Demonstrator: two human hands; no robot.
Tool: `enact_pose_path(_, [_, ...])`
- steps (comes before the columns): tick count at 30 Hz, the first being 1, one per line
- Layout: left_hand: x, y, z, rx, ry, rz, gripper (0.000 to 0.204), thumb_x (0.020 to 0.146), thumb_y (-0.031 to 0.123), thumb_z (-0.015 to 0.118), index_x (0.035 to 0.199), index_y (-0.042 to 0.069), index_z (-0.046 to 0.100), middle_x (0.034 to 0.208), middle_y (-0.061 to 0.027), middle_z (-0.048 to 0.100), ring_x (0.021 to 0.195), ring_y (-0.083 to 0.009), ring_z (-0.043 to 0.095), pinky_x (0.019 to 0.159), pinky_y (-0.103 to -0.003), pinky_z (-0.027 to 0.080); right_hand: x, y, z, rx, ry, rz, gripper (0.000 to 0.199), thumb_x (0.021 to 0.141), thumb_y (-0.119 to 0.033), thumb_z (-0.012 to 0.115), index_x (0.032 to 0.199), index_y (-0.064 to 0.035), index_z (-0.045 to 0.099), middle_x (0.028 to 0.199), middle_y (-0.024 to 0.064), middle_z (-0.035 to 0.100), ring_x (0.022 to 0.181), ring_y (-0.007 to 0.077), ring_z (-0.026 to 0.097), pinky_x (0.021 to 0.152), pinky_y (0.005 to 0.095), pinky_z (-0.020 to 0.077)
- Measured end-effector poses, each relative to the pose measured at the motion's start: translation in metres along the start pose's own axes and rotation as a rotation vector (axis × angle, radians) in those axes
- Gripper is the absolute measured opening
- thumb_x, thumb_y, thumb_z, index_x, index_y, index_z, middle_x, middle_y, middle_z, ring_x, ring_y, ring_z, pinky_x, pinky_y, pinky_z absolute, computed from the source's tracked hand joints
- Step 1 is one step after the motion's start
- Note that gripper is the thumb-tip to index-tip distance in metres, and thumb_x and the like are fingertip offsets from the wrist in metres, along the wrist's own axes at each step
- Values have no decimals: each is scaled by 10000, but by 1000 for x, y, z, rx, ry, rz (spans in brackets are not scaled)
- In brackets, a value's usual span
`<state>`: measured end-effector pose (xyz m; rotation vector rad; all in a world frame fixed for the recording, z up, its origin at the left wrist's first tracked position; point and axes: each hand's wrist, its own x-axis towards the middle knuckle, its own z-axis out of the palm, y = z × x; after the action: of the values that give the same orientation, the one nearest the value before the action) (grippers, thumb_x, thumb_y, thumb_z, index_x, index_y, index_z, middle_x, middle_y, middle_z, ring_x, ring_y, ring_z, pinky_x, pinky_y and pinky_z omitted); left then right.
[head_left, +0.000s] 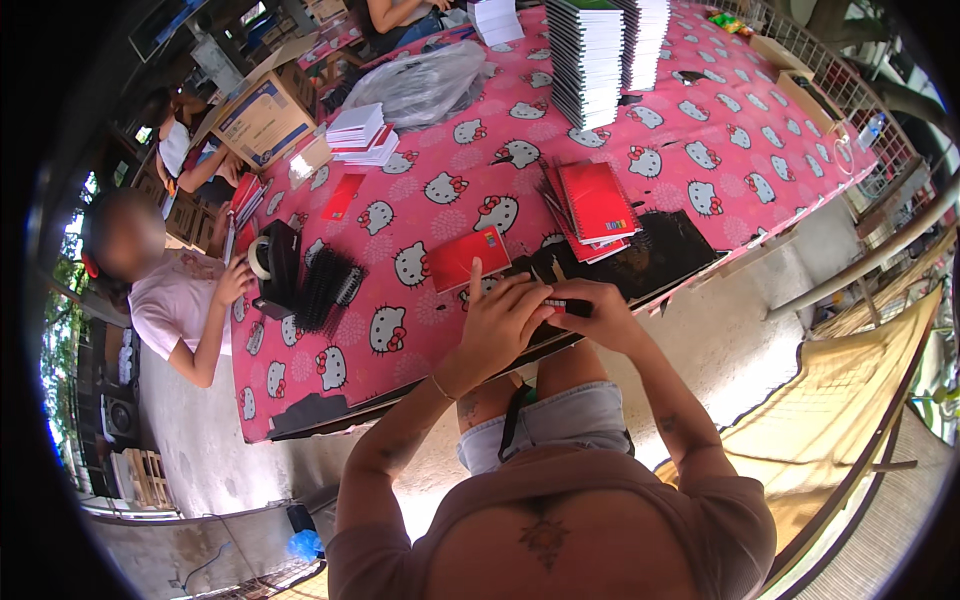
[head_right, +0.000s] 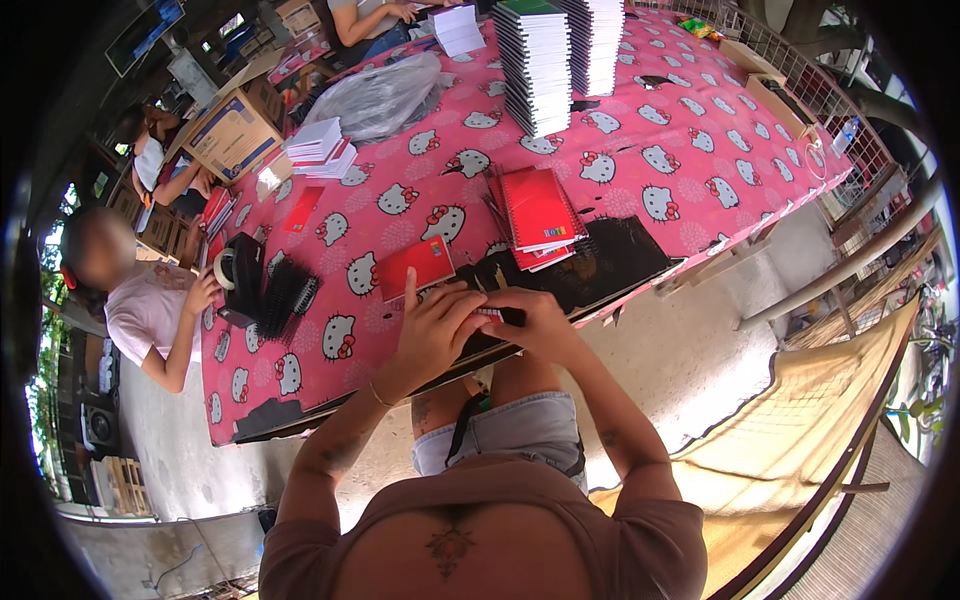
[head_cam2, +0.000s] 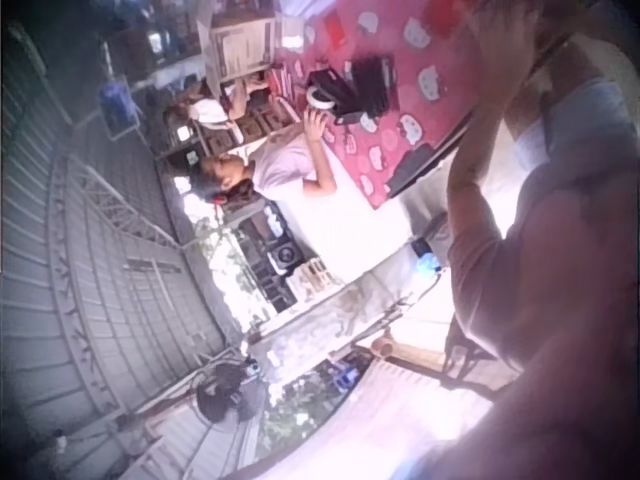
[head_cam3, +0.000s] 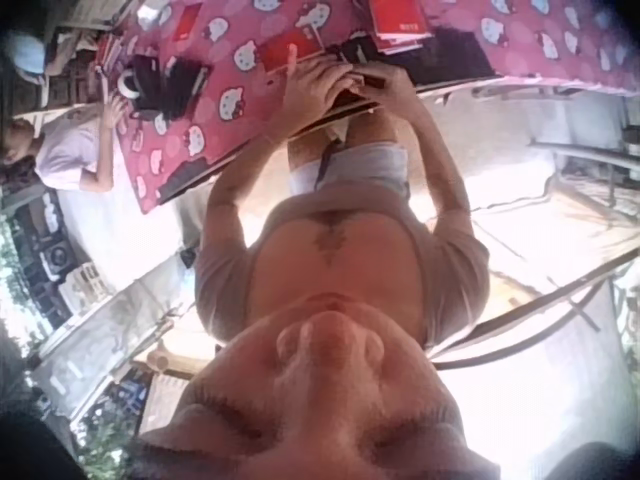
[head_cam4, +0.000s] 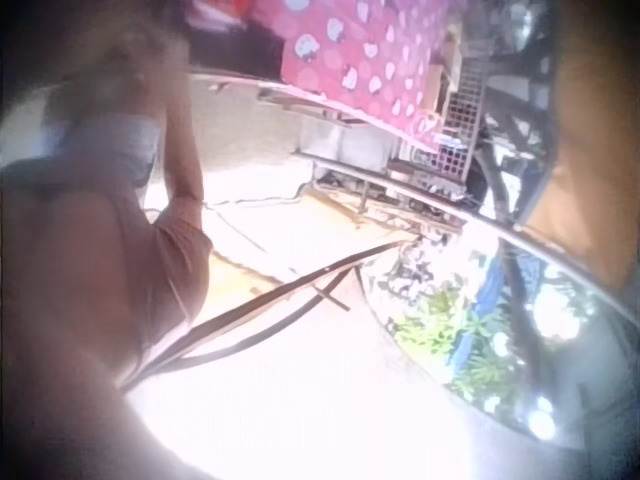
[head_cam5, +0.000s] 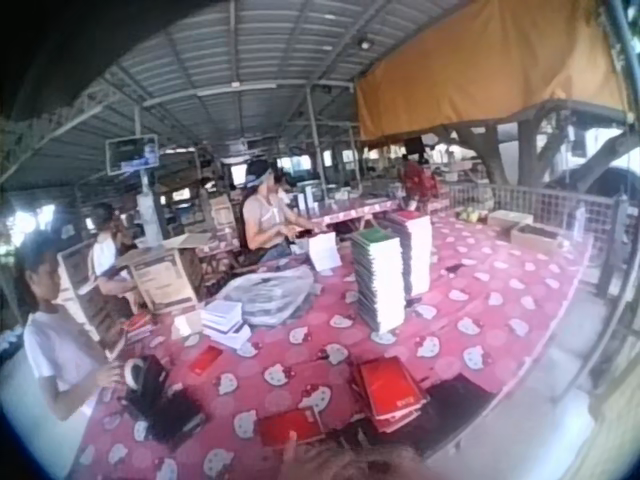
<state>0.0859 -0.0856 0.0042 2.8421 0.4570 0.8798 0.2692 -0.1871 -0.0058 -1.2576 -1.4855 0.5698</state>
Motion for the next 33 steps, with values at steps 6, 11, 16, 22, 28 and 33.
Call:
enact_pose_path(6, [6, -1, 6, -59, 72, 9, 122, 940, 224, 648, 976, 110, 674, 893, -28, 696, 945, -212, 666, 1182, -615, 146, -1, 1, -25, 75, -62, 172, 164, 847, 1, 727, 1010, 21, 724, 920, 108, 723, 863, 173, 717, 773, 286, 560])
enact_pose_path(11, [9, -5, 0, -106, -5, -25, 115, 934, 215, 652, 928, 103, 682, 837, -42, 682, 859, -205, 668, 1174, -597, 188, 7, -4, -32, 4, -105, 78, 121, 839, 11, 725, 960, 15, 723, 871, 92, 714, 797, 157, 696, 723, 288, 554])
enact_pose_path(16, [13, -6, -13, -123, -91, 18, 139, 918, 251, 668, 953, 118, 689, 899, -24, 685, 933, -207, 657, 1169, -555, 217, 10, -7, -31, -45, -124, -2, 98, 821, 14, 727, 919, 7, 720, 840, 91, 703, 732, 169, 671, 671, 291, 531])
enact_pose_path(22, [13, -8, -18, -93, -159, 75, 201, 889, 297, 684, 1000, 130, 683, 946, -17, 690, 972, -220, 646, 1140, -507, 285, 13, -5, -32, -43, -204, -54, 113, 783, 5, 734, 890, 1, 699, 801, 81, 676, 718, 189, 656, 634, 305, 506])
enact_pose_path(28, [15, 0, -26, -135, -216, 76, 195, 891, 236, 681, 1019, 89, 665, 902, -79, 676, 872, -289, 647, 897, -452, 469, 13, -6, -17, -187, -121, -156, 130, 709, 23, 708, 790, 4, 609, 769, 104, 628, 723, 267, 641, 639, 329, 500])
enact_pose_path(33, [16, 13, -34, -119, -99, -85, 167, 911, 157, 652, 1040, 51, 647, 889, -122, 673, 806, -314, 661, 722, -416, 529, 7, -14, -4, -276, 197, -87, 202, 727, -19, 725, 914, -17, 648, 926, 155, 640, 878, 312, 646, 747, 356, 518])
